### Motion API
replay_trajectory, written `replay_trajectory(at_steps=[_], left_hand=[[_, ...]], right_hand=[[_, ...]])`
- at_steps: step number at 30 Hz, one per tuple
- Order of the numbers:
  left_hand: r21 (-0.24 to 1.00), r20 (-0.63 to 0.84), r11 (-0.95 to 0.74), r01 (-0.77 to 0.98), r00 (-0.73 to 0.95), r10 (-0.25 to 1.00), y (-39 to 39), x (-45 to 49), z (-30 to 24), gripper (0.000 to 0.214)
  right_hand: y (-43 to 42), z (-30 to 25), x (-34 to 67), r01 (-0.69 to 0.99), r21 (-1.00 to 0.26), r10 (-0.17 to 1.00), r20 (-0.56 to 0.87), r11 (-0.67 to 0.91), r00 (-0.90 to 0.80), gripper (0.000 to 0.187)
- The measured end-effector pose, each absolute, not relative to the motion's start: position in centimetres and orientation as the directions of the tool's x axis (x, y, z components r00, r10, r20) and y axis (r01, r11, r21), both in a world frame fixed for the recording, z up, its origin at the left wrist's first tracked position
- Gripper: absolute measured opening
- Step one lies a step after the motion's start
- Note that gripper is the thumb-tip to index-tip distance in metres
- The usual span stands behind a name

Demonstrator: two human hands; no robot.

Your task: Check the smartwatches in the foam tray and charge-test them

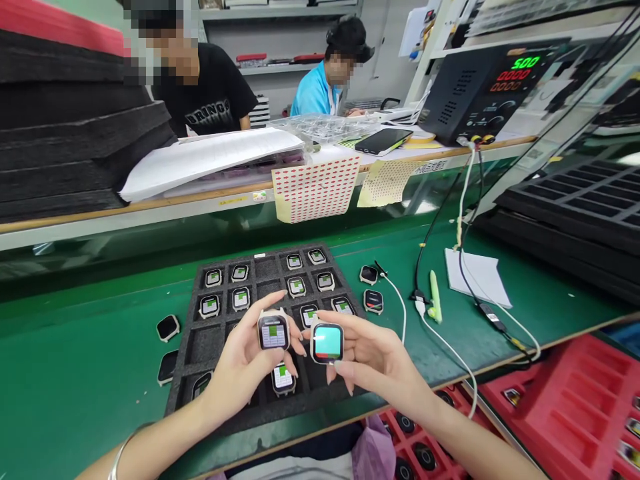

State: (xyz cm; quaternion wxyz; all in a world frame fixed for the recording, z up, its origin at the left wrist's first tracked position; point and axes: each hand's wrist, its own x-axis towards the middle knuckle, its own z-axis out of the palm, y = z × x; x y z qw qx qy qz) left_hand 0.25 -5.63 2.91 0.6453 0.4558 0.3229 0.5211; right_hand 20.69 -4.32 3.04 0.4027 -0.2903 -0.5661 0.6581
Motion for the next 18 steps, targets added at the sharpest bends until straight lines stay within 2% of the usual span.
replay_trajectory(at_steps=[6,12,15,18], left_hand=[[0.912,0.05,0.069,-0.405,0.276,0.96,-5.9,0.6,2.7,0.071],[0.915,0.01,0.106,-0.388,0.286,0.958,-5.9,1.1,2.4,0.065],[0.914,-0.003,0.136,-0.383,0.328,0.945,-6.0,1.2,2.1,0.072],[0.928,-0.021,0.154,-0.34,0.363,0.932,-6.2,1.2,1.2,0.078]], right_hand=[[-4.5,2.6,21.0,-0.14,-0.99,0.88,0.072,0.005,-0.47,0.047],[-4.6,2.2,22.4,-0.022,-0.999,0.873,0.053,0.048,-0.485,0.055],[-4.4,1.4,23.6,0.127,-0.983,0.861,0.047,0.129,-0.507,0.056],[-3.7,0.4,24.9,0.369,-0.866,0.855,0.118,0.337,-0.505,0.052]])
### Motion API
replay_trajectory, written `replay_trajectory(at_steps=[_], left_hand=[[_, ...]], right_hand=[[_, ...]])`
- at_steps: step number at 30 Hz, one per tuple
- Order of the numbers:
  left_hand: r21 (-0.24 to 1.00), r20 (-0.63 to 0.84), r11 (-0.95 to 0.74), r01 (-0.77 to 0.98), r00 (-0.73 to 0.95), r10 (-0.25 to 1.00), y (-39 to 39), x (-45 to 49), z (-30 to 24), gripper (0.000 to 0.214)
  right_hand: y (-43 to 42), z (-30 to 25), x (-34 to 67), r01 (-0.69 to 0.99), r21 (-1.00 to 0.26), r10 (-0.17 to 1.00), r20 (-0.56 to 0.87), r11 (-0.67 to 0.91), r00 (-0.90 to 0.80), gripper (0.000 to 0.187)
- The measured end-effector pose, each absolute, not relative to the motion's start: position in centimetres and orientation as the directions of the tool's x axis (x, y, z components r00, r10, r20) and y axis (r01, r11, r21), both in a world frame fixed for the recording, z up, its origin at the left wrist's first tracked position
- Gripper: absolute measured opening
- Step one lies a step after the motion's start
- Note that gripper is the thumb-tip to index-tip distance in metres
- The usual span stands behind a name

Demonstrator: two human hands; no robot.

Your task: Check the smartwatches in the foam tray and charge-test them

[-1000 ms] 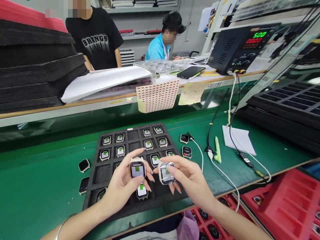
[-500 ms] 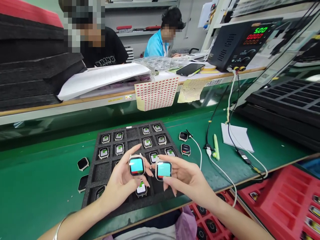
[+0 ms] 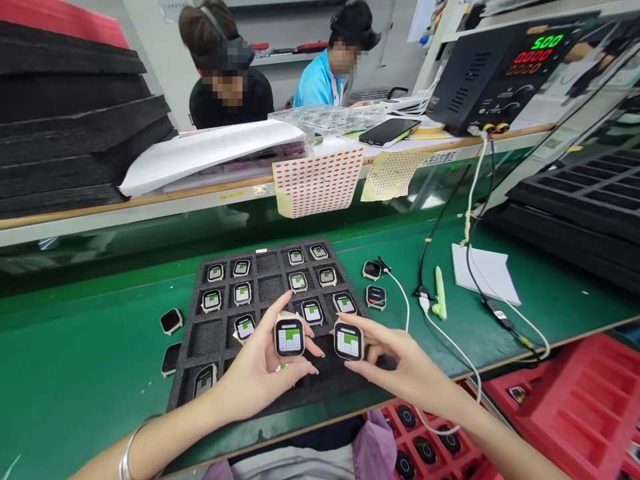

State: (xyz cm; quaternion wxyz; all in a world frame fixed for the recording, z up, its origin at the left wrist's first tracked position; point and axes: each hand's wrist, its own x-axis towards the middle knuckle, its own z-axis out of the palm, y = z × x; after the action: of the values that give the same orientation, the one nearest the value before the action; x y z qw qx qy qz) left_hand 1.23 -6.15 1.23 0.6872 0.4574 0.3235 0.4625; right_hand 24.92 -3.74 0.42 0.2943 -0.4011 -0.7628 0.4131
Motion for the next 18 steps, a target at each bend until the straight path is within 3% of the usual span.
replay_trajectory(at_steps=[2,4,6,9,14,18], left_hand=[[0.974,-0.033,0.115,-0.196,0.377,0.925,-6.1,1.2,0.3,0.074],[0.996,0.021,-0.054,0.071,0.405,0.914,-5.9,1.2,-0.6,0.065],[0.9,0.106,-0.289,0.328,0.478,0.872,-5.5,1.3,-1.4,0.056],[0.707,0.126,-0.493,0.507,0.596,0.793,-4.9,1.8,-2.0,0.048],[0.516,0.135,-0.607,0.604,0.643,0.754,-4.4,0.7,-1.1,0.075],[0.456,0.183,-0.474,0.753,0.442,0.878,-5.3,-5.4,-0.2,0.07]], right_hand=[[-3.2,-0.2,25.7,0.492,-0.719,0.822,0.193,0.491,-0.536,0.046],[-2.8,-0.7,26.5,0.558,-0.586,0.78,0.229,0.588,-0.582,0.042],[-2.4,-1.0,27.1,0.59,-0.524,0.761,0.197,0.614,-0.618,0.039],[-2.0,-0.9,27.8,0.611,-0.505,0.749,0.114,0.609,-0.652,0.033],[-1.3,-0.5,29.2,0.611,-0.462,0.72,0.09,0.643,-0.688,0.032],[-0.6,-1.7,30.6,0.614,-0.451,0.727,0.124,0.648,-0.676,0.042]])
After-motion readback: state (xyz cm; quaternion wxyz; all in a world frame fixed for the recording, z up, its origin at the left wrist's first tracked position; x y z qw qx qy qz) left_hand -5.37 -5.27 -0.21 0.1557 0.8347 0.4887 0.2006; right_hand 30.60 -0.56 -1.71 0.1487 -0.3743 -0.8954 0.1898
